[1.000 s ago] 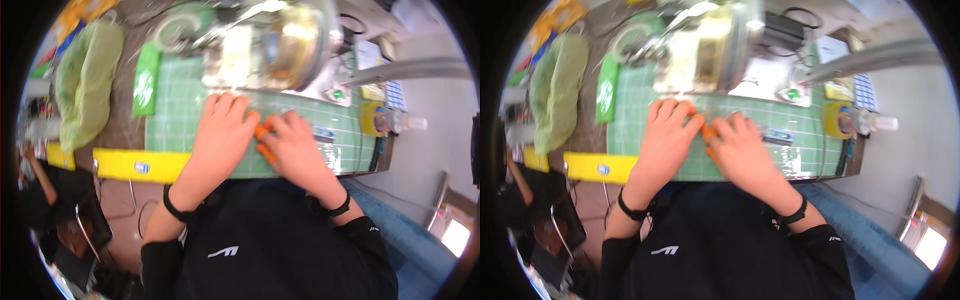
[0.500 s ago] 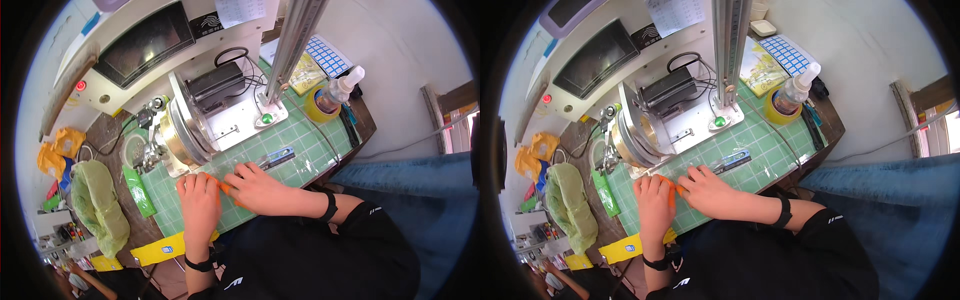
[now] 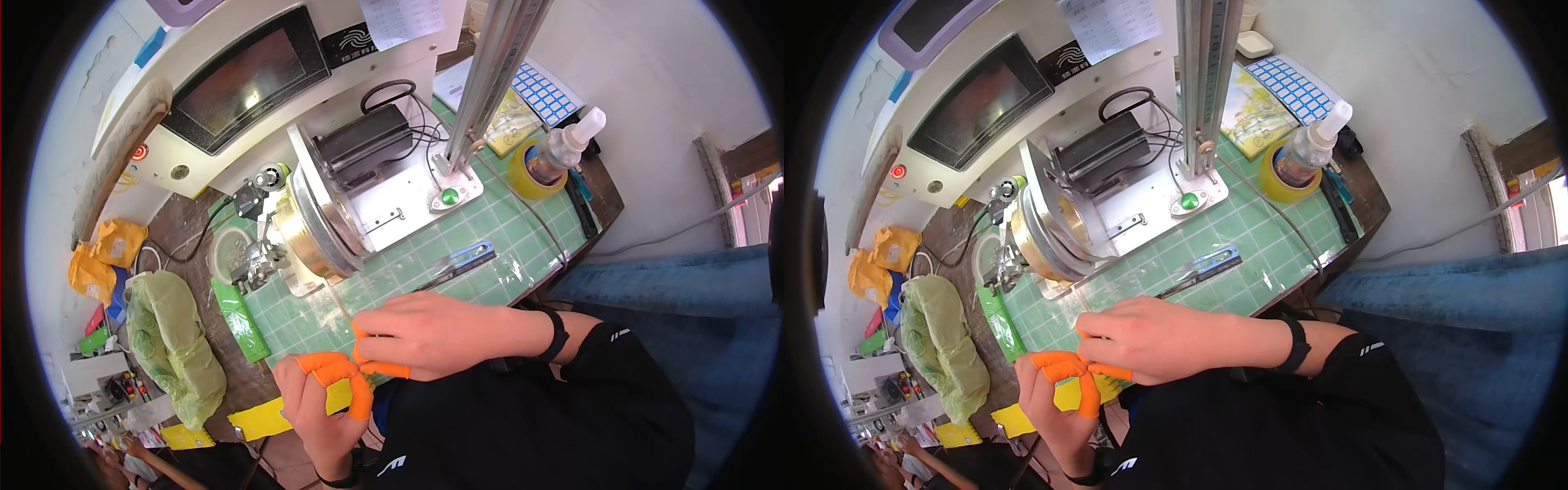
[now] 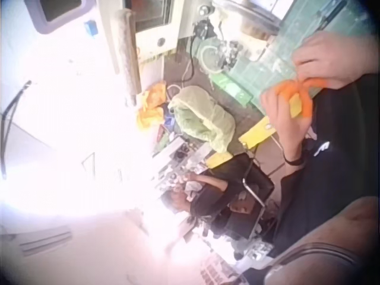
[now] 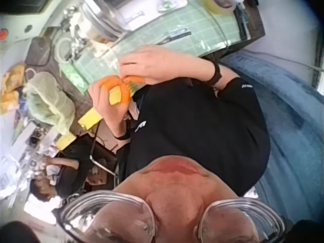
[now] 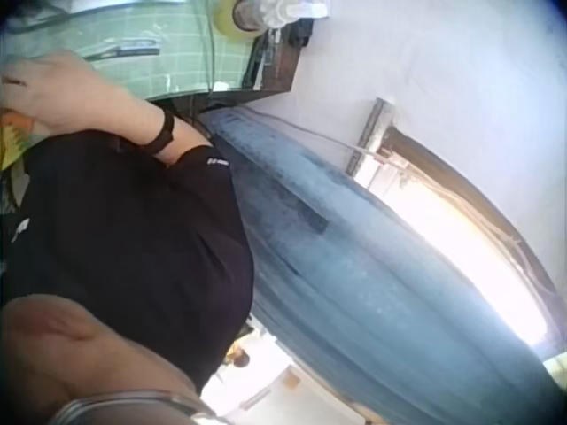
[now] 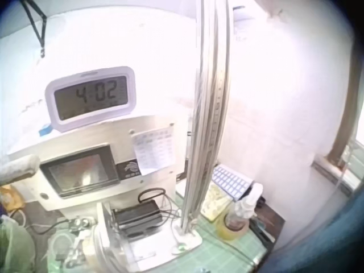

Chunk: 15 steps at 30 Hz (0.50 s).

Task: Applying stickers, glue, and metal components to yellow plastic strips in an assembly line setting.

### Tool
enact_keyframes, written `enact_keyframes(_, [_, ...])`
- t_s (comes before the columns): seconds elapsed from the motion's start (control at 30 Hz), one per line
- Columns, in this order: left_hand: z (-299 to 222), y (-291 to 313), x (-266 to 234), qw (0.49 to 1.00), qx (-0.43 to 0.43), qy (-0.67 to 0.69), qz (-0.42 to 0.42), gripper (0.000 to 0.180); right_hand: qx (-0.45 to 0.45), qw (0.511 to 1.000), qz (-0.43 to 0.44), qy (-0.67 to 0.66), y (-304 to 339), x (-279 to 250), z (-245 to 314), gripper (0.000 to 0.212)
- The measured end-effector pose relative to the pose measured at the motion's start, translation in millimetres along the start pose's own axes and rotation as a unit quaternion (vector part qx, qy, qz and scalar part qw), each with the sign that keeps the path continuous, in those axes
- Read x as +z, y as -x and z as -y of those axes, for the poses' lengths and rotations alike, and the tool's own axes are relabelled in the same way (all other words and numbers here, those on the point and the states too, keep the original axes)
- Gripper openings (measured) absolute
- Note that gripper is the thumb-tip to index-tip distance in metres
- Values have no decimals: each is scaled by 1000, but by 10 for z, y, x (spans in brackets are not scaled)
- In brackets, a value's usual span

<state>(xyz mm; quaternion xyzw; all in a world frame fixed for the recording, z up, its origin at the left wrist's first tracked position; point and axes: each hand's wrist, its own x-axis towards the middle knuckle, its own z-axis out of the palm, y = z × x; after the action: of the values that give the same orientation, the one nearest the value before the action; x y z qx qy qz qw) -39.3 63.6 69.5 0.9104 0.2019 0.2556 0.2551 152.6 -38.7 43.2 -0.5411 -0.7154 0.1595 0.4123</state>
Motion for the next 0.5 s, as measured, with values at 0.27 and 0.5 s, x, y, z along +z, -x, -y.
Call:
enact_keyframes(0.27, [25,-9,-180,999,7,46,-16,16,-30,999,-10,-38,-225,20,83,18])
enact_keyframes(0.5, [222,-397,-564,992,110,-30,47,21,25,997,-59,-50,-417,-5,204,15])
